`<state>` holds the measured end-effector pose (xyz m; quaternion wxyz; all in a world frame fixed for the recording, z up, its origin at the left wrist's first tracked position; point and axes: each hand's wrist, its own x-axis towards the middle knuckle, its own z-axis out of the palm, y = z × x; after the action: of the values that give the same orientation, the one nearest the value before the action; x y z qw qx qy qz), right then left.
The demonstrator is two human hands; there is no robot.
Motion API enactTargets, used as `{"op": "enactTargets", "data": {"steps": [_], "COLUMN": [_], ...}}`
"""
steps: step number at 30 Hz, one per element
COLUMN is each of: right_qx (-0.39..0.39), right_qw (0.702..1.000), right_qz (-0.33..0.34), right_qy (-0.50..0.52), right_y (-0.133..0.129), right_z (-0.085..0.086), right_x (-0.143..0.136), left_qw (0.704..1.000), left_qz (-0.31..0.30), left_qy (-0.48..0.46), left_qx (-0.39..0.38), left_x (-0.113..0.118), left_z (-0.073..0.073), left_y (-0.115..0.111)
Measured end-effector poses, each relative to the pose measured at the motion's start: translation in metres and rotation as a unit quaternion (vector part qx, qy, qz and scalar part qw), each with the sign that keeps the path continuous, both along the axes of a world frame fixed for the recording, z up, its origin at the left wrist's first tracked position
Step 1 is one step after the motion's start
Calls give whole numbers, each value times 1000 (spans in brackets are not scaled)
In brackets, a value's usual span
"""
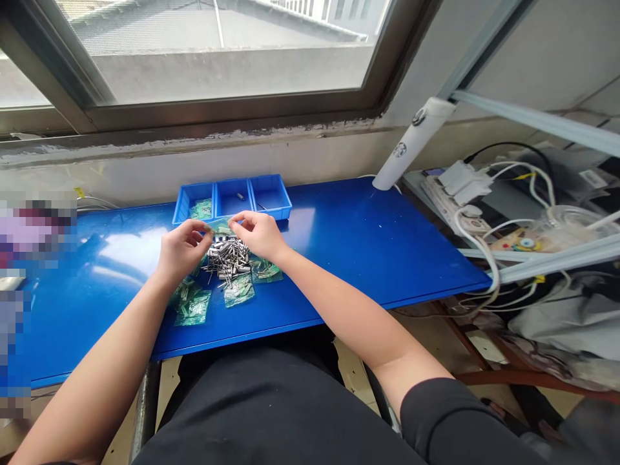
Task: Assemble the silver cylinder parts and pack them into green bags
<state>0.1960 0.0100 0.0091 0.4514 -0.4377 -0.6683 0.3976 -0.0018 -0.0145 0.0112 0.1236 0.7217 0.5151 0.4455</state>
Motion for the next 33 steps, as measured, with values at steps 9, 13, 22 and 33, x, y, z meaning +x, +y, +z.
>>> {"op": "enactTargets", "data": {"steps": [9,13,22,33], "right_qx": [13,11,10,-37], "right_qw": [1000,1000,1000,996], "right_qz": [-6,-5,-9,17], "right_qy": [-11,-1,6,81], "right_y": [-1,-1,-1,3], "right_z": [3,3,2,-3], "right_x": [2,2,0,-3], "left_qw": [1000,1000,1000,999], "left_qz": [3,-2,1,-1], "left_qy": [9,8,7,-37], "left_qx": [2,4,0,12], "left_x": [0,0,0,-1], "left_z": [1,0,2,0], "left_y": [0,0,-1,3]}}
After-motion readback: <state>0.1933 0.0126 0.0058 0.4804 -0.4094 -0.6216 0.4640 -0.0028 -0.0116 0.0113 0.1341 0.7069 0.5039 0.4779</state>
